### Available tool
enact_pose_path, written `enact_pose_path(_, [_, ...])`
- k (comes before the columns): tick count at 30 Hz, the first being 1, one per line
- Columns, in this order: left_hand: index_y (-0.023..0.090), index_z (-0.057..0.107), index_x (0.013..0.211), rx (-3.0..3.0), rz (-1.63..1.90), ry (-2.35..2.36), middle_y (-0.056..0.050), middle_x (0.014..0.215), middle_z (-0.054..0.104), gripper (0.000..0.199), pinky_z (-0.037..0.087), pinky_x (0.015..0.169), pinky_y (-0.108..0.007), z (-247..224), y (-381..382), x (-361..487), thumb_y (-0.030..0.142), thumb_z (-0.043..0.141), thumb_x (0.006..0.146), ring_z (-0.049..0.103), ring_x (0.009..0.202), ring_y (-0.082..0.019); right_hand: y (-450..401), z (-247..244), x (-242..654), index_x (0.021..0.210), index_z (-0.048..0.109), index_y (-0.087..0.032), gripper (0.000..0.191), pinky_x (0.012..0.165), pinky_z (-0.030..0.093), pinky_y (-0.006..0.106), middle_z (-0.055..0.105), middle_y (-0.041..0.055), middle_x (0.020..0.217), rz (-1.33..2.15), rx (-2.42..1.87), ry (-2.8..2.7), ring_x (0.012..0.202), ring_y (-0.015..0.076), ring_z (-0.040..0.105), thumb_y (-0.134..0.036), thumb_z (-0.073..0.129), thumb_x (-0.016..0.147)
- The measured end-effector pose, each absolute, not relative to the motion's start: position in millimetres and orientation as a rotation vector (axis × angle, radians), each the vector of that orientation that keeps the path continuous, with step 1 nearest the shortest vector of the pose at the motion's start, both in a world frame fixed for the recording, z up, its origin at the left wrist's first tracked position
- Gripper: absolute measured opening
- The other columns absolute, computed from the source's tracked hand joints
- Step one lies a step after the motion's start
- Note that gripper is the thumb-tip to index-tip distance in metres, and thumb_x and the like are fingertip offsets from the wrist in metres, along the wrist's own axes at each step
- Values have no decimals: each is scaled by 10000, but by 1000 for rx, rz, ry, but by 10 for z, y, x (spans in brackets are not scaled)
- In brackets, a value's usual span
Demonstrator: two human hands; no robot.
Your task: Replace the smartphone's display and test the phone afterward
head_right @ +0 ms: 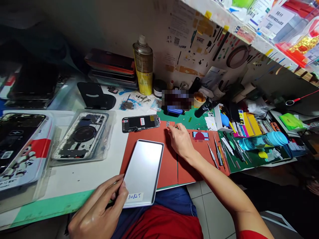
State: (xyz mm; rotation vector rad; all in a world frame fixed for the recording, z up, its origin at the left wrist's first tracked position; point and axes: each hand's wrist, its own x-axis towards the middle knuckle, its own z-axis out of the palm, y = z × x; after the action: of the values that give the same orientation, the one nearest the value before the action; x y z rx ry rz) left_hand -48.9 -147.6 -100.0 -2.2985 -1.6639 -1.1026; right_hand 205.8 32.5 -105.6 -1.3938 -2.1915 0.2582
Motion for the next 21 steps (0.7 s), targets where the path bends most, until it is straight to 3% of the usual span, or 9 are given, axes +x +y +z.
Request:
enact_pose_path(7, [174, 719, 976, -2313, -1143, -1668, -45, 1034, 800, 151, 528, 906, -349, -1000, -1457, -524, 52, 634, 1001, 772, 928, -212, 157, -830, 2211, 1125, 756, -209, 248, 890, 573, 425, 762, 131, 1062, 435, -1487, -1947, 998, 265, 700, -316, 544, 1055])
enact_pose_path(9, [170, 714, 986, -2315, -1154, -1661, -45, 1026, 797, 142, 529, 903, -346, -990, -1452, -530, 54, 634, 1002, 772, 914, -205, -25, -721, 2232, 1098, 750, -202, 267, 851, 583, 423, 777, 132, 1053, 494, -1544, -1813, 940, 262, 720, -395, 572, 1054])
enact_pose_path(11, [174, 712, 993, -2287, -1198, -1695, -35, 1007, 801, 128, 533, 897, -339, -966, -1448, -522, 69, 642, 1003, 772, 889, -194, -308, -633, 2187, 1046, 748, -195, 329, 721, 585, 391, 779, 114, 938, 599, -1596, -1708, 772, 236, 713, -479, 581, 1056])
enact_pose_path(13, [187, 712, 998, -2236, -1243, -1742, -21, 986, 807, 110, 540, 883, -336, -935, -1445, -495, 97, 650, 1007, 773, 863, -189, -662, -594, 2071, 933, 744, -199, 413, 545, 540, 324, 725, 56, 724, 840, -1601, -1670, 564, 184, 657, -539, 553, 1067])
enact_pose_path(15, [196, 714, 1014, -2182, -1278, -1779, -16, 979, 811, 91, 553, 863, -338, -904, -1446, -454, 129, 654, 1011, 775, 842, -189, -1017, -609, 1914, 1022, 733, -193, 460, 456, 492, 261, 685, 18, 708, 1433, -1516, -1483, 500, 145, 630, -641, 626, 1002])
enact_pose_path(18, [199, 715, 1034, -2134, -1347, -1809, -23, 986, 810, 85, 570, 855, -332, -873, -1455, -384, 142, 658, 1007, 775, 835, -191, -1390, -689, 1709, 1137, 685, -181, 560, 491, 489, 216, 650, -4, 763, 2025, -1327, -1055, 538, 112, 640, -681, 757, 895])
enact_pose_path(21, [186, 726, 1061, -2145, -1417, -1858, -38, 1035, 804, 113, 571, 909, -300, -861, -1464, -345, 117, 663, 997, 776, 891, -180, -1503, -737, 1630, 1087, 663, -171, 539, 556, 526, 222, 683, 19, 809, 2062, -1225, -891, 608, 118, 673, -653, 791, 882])
